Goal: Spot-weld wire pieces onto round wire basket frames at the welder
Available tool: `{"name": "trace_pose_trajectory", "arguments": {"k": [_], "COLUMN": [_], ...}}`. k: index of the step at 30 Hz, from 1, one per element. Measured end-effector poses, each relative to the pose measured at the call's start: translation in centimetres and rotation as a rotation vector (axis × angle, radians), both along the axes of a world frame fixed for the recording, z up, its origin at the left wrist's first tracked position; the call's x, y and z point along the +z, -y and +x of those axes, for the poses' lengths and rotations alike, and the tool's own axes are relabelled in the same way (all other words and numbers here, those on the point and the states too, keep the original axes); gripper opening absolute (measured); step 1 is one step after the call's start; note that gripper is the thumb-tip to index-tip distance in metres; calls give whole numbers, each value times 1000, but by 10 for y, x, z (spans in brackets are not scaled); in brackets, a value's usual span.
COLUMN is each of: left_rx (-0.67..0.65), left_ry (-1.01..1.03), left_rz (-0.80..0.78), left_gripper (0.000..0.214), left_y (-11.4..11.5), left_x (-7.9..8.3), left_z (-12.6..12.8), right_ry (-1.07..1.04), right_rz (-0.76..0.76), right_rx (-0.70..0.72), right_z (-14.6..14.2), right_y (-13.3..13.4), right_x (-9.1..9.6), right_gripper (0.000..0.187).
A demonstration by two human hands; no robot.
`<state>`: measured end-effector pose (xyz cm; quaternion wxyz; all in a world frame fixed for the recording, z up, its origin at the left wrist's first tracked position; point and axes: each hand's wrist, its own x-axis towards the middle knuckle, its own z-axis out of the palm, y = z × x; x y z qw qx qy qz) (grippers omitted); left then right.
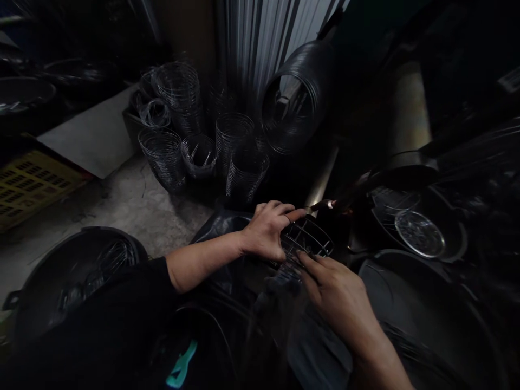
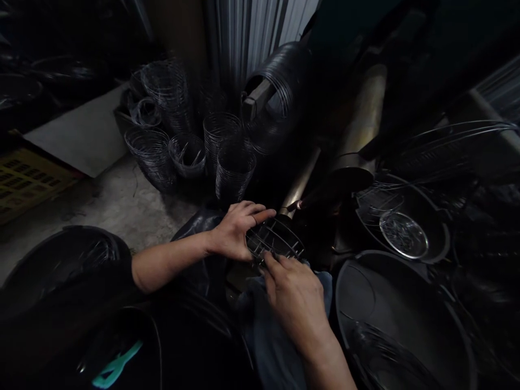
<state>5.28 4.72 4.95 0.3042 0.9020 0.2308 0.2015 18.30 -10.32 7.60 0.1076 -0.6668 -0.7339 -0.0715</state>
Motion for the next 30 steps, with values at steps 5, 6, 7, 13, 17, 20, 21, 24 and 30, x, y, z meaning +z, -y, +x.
{"name": "trace_pose_trajectory", "arguments": {"k": [5,6,7,13,17,20,21,24,30], "left_rx": [23,40,59,92,104,117,124,137,154], "left_ry": [-13,-2,7,34,67,88,91,88,65], "left_rz": [1,-1,-10,-88,-95,-115,-124,-148,-177], "left_gripper": [88,87,86,96,96,96,96,95,97], "left_y": [7,9,10,9,3,-4,-7,-15,-28], "left_x": [1,1,1,-2,-3,1,3,9,12], "left_z": [1,1,1,5,13,20,23,31,44], "right_ry": [166,184,177,-125,-199,-173,-166,-153,-183], "right_rz": [-107,-117,-107,175,253,276,275,248,198], "right_rx": [-69,-84,-89,31,90,112,111,85,32], "right_z": [-11,-12,-13,5,19,27,30,40,54], "right_y": [0,1,2,3,-7,-17,-20,-28,-42], "right_x": [-4,-5,-7,-18,-17,-11,-9,-3,2], "right_gripper": [31,31,31,25,22,21,22,24,27]}}
